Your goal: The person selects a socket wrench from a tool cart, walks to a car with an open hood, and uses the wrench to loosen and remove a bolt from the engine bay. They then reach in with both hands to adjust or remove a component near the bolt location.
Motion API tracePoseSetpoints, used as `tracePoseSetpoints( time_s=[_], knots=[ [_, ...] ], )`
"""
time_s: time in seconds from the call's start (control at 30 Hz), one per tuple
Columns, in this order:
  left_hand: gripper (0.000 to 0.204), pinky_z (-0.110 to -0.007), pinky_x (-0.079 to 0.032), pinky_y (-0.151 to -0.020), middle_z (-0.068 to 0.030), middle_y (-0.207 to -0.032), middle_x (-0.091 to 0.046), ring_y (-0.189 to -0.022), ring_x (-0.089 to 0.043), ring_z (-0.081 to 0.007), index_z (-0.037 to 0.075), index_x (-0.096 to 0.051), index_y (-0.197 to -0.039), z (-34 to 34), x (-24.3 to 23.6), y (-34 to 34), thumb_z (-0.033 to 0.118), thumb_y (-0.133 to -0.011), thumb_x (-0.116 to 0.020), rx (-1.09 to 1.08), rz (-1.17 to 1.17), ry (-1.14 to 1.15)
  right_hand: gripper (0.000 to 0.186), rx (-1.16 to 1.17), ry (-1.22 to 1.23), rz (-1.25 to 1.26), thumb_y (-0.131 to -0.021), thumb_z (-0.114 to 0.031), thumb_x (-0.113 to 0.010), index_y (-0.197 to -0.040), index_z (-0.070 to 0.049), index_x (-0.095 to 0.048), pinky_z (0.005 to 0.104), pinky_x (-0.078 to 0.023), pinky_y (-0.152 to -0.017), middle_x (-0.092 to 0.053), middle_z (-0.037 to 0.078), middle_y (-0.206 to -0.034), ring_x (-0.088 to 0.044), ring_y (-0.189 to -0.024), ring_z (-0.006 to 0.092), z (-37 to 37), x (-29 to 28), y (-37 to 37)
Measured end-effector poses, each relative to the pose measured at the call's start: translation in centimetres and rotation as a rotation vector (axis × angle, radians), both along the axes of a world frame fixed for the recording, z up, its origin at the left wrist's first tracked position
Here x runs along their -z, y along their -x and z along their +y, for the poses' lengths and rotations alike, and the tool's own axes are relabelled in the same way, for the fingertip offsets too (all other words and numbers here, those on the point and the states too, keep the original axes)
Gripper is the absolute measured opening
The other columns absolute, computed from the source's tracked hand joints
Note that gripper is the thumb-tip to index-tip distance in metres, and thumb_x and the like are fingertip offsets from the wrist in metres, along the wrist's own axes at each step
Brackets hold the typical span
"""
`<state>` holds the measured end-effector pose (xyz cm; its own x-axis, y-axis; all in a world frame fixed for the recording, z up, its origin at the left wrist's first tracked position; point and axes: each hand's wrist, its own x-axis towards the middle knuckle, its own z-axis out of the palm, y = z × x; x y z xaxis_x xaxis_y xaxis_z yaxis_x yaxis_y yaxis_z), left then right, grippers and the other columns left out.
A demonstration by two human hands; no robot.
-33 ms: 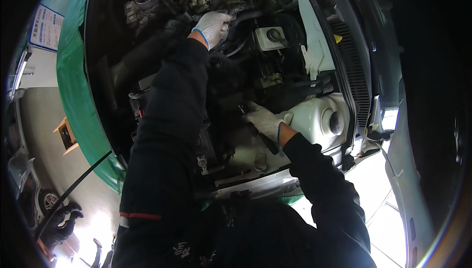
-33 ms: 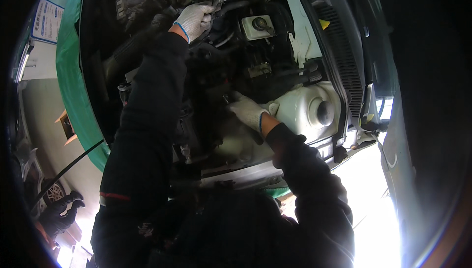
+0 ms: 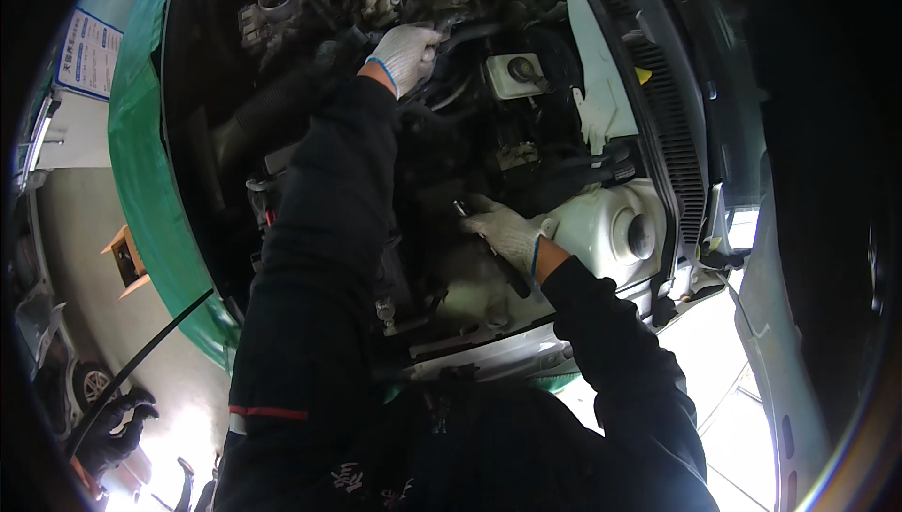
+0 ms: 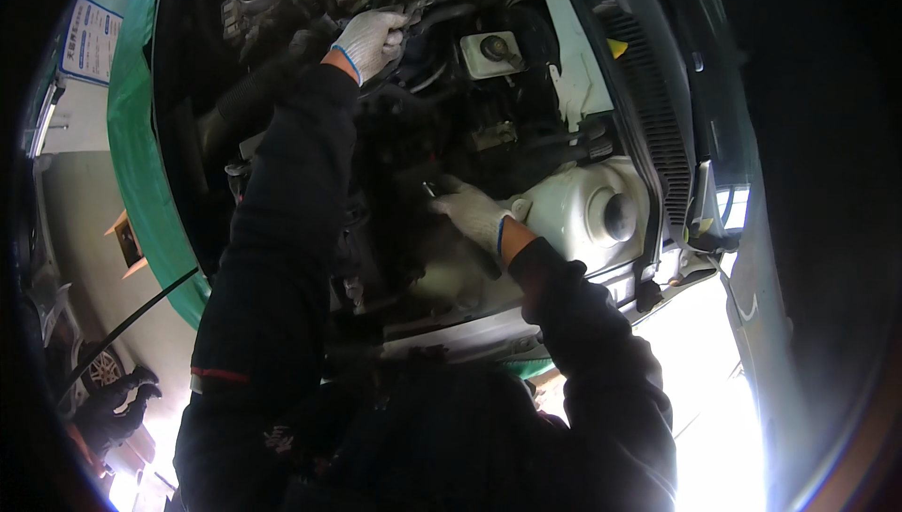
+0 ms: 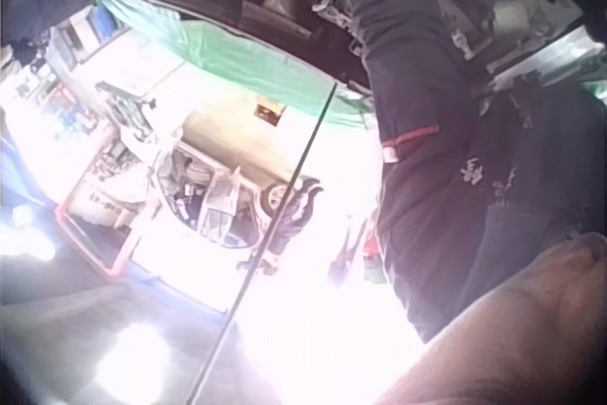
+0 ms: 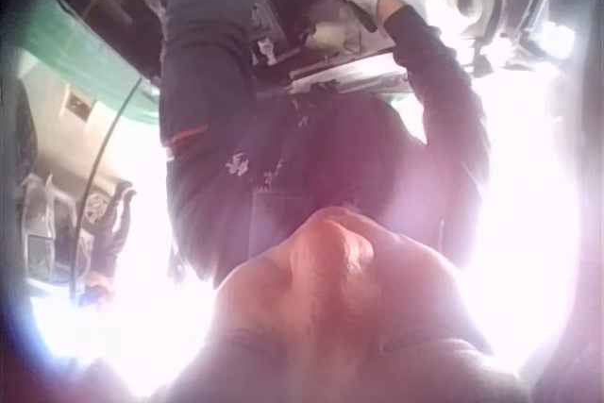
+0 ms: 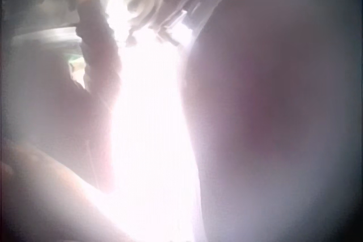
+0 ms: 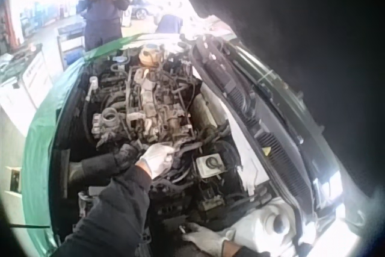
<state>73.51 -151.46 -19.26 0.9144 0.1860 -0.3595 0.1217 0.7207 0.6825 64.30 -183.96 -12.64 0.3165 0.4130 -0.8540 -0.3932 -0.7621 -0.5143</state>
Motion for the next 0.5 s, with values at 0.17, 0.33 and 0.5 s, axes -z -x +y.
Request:
tracePoseSetpoints(
  time_s=[0.17,0.33,0.5],
  knots=[
    [0.023,-0.046,-0.061,-0.080,-0.0203,-0.111,-0.075,-0.089,-0.074,-0.0368,-0.002,-0.072,-0.115,0.8,1.2,-1.1,0.017,-0.108,-0.060,0.083,-0.311,-2.107,0.044,0.366,-0.259,0.188,-0.116,-0.055,-0.053,-0.115,-0.012,-0.065,0.0307,-0.048,-0.051,-0.063,0.002,-0.079,-0.055,-0.055,0.0116,-0.2,-9.3,0.8],
    [0.037,-0.047,-0.060,-0.097,-0.0199,-0.121,-0.079,-0.108,-0.076,-0.0395,0.005,-0.076,-0.126,-6.4,-11.2,4.1,0.035,-0.110,-0.060,0.139,0.019,-1.633,0.056,0.316,-0.468,0.125,-0.116,-0.058,-0.051,-0.117,-0.004,-0.064,0.0269,-0.047,-0.049,-0.062,0.004,-0.076,-0.056,-0.053,0.0132,-3.7,-15.7,0.4],
    [0.038,-0.041,-0.062,-0.090,-0.0145,-0.106,-0.080,-0.100,-0.078,-0.0307,0.003,-0.074,-0.125,-14.4,-22.3,13.4,0.036,-0.116,-0.056,0.740,-0.334,-1.001,0.057,0.562,-0.507,0.210,-0.114,-0.059,-0.057,-0.115,-0.003,-0.066,0.0272,-0.042,-0.049,-0.060,0.005,-0.076,-0.049,-0.053,0.0136,-7.5,-19.2,1.7]
  ],
)
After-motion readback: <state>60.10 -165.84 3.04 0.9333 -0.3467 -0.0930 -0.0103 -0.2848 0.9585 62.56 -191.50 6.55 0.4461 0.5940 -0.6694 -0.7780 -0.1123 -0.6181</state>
